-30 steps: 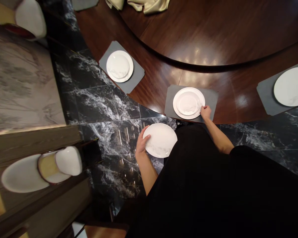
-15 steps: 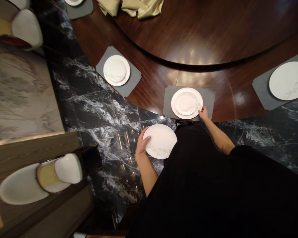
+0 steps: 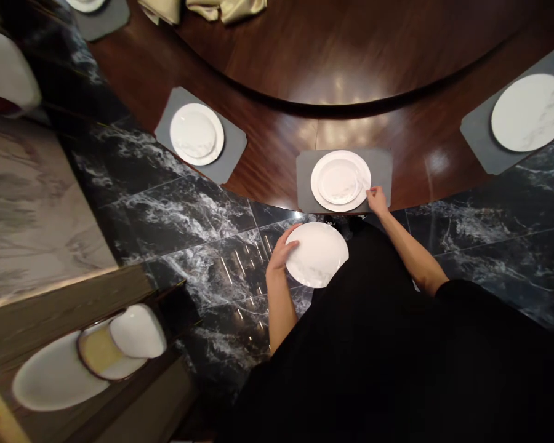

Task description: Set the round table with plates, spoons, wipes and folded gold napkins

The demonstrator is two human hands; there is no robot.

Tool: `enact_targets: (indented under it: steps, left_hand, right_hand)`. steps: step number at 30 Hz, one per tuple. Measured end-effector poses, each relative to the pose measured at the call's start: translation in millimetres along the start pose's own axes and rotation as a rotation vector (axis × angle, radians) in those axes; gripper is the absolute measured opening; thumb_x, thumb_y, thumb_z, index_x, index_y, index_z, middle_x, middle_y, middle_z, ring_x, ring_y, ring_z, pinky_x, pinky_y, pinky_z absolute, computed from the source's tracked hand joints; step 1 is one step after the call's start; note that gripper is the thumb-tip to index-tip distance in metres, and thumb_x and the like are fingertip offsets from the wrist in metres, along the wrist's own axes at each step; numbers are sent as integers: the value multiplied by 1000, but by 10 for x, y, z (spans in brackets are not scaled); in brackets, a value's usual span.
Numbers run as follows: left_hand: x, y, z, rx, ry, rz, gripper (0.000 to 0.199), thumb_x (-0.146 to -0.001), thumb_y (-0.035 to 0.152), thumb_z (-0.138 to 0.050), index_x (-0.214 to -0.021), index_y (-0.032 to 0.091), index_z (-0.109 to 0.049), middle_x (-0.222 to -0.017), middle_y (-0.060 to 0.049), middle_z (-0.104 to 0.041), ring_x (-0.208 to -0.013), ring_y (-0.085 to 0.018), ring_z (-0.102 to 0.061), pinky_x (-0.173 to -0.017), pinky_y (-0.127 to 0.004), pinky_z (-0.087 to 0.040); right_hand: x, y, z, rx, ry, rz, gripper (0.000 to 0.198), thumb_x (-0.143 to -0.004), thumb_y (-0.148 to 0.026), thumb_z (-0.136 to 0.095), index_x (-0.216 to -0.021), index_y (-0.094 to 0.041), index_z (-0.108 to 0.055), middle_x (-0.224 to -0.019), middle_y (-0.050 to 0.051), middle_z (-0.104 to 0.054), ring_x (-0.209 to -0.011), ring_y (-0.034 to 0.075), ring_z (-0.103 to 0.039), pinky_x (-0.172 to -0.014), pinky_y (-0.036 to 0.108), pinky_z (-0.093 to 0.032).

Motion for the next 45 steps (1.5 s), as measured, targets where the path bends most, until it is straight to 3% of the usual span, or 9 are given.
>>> enact_targets:
  steps: [5,9,18,23,28,31,36,41,45]
  left_hand:
    - [-556,441,-823,-88,-233,24,67,-77,37,-84,-142,19,-83,-154,-12,-75,-144,-42,-67,-122,-49,-54]
    - [-937,806,-1896,-245,-438,-24,61,-79,35,-85,-137,20,-87,-152,-11,-77,-148,-44,-64,-126,-51,-52]
    - [-1425,791,-5418,-407,-845,-17,60,-72,33,-102,-128,14,-88,-120,-15,-86,-117,-42,-79,-103,-47,-67]
    - [-1763,886,-6218,-365,-795,-3,62,-69,28,-103,-128,16,-89,-128,-16,-84,-114,-39,-81,-93,-40,-69]
    - [-2184,816,-6757,-246,-652,-75,67,-73,37,-101,-135,18,-87,-133,-16,-83,-106,-34,-82,-87,-37,-70]
    - [-2388,739,-7109,-126,-536,-90,67,-76,44,-100,-136,19,-86,-141,-17,-80,-117,-36,-79,-98,-40,-68]
    - [-2355,628,-7286,22,-218,-96,78,-75,50,-101,-143,19,-80,-145,-17,-78,-120,-37,-78,-101,-44,-66]
    - [-1732,184,-7244,101,250,-108,84,-74,56,-99,-146,20,-75,-152,-17,-73,-134,-40,-72,-115,-50,-61]
    - [-1128,-343,-7712,177,604,-39,82,-79,63,-92,-149,27,-69,-149,-14,-74,-136,-39,-72,-115,-50,-61]
  right_hand:
    - [1057,-364,80,-320,-647,219,50,-101,-70,-73,-119,-24,-77,-101,8,-81,-84,22,-76,-75,32,-64]
    - [1315,-268,980,-273,-399,381,35,-89,-60,-86,-106,-30,-85,-90,2,-81,-81,24,-75,-74,35,-61]
    - [919,1710,4125,-473,239,124,44,-90,-68,-74,-106,-27,-81,-93,7,-83,-85,29,-79,-73,39,-63]
    - [180,2598,6329,-346,589,70,56,-97,-73,-66,-108,-19,-77,-88,8,-77,-80,24,-73,-72,33,-60]
    - [-1551,1800,7805,5,492,352,48,-104,-62,-70,-107,-16,-83,-105,11,-82,-101,26,-75,-92,36,-60]
    - [-2780,978,7775,284,122,460,32,-99,-48,-84,-103,-17,-86,-103,10,-84,-107,29,-75,-97,36,-57]
    - [-4160,123,6787,658,-471,556,8,-86,-23,-96,-87,-22,-88,-87,4,-83,-101,27,-75,-92,30,-51]
    - [-4573,-63,5643,863,-881,656,9,-84,-19,-94,-90,-17,-88,-84,0,-83,-87,16,-70,-92,24,-50]
    - [-4639,-116,5051,813,-946,742,13,-82,-19,-94,-88,-13,-83,-77,-4,-79,-81,12,-65,-96,23,-52]
Point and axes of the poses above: each hand's wrist, its own x-axis away from the middle knuckle, its own z-axis out of the back of the hand, y = z × x, the point moved 7 cm from there along -x, towards the middle knuckle
